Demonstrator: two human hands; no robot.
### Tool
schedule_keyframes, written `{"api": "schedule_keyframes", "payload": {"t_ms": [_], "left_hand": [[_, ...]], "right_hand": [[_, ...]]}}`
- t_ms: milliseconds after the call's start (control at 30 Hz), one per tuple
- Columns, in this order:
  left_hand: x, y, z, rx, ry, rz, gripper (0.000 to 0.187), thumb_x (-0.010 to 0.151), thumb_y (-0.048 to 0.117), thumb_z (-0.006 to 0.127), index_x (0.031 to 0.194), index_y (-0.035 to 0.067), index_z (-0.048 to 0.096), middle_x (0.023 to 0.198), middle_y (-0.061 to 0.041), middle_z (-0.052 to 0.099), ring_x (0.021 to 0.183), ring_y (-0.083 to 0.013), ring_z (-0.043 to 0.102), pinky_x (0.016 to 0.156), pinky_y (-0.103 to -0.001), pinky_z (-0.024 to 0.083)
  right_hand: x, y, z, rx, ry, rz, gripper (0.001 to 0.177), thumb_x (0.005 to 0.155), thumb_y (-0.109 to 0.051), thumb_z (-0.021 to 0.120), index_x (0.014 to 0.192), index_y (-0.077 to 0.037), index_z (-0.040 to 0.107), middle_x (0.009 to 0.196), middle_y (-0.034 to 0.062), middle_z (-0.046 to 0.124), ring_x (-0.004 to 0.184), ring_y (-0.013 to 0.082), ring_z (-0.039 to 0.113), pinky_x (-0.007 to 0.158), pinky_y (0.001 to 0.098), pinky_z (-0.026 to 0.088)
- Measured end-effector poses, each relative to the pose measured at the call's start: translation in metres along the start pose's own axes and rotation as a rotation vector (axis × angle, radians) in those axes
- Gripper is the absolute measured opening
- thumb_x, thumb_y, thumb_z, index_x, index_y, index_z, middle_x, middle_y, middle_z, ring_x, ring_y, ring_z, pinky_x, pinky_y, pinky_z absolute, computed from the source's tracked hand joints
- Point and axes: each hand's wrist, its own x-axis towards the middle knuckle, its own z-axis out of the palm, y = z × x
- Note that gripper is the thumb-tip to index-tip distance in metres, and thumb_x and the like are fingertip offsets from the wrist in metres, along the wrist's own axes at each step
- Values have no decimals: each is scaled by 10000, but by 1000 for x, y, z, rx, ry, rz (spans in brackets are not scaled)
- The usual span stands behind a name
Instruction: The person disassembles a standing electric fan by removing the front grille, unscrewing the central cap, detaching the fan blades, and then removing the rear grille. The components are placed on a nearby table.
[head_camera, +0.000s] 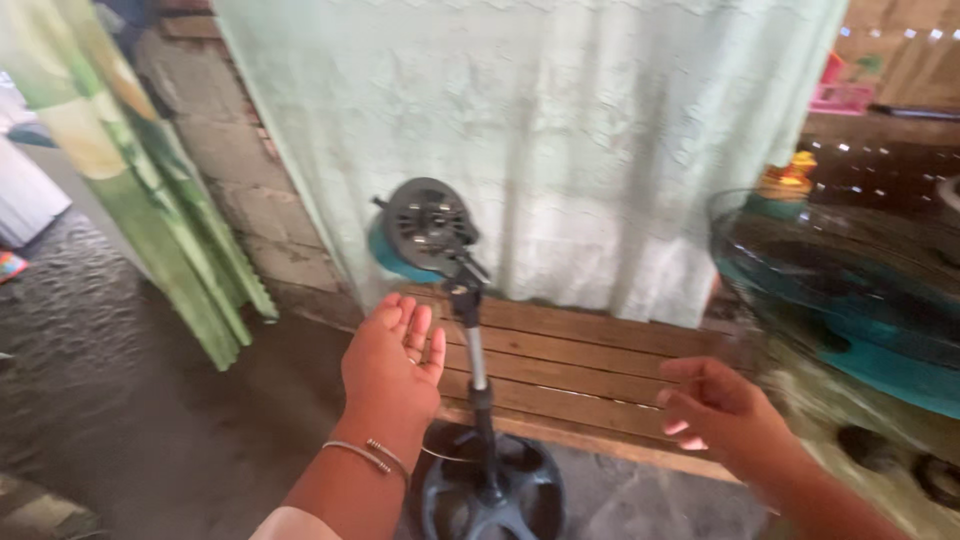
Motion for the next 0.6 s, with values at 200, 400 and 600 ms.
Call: {"api": "schedule_keyframes", "payload": {"t_ms": [200,400,600], "left_hand": [[24,62,-34,-9,-26,40,257,924,174,576,1166,170,665,1187,35,693,1066,-147,647,930,-380,526],[37,98,-41,21,-68,49,262,930,193,592,1179,161,666,1183,38,682,1055,-142,643,925,-387,517],[53,85,-36,17,-37,-24,237,916,173,608,1139,166,688,1069,47,701,961,-127,650,910,-393,531]], "right_hand": [[1,-31,90,-16,-155,-16,403,923,-256,721,1283,-83,665,1003,55,726,917,194,696,801,382,597],[4,-63,143,-7,-290,-67,414,925,-273,700,1291,-87,646,1013,76,719,932,192,701,814,372,608],[31,-89,152,-119,-325,9,401,958,-286,676,1303,-88,630,1094,112,716,992,235,691,867,398,595]]}}
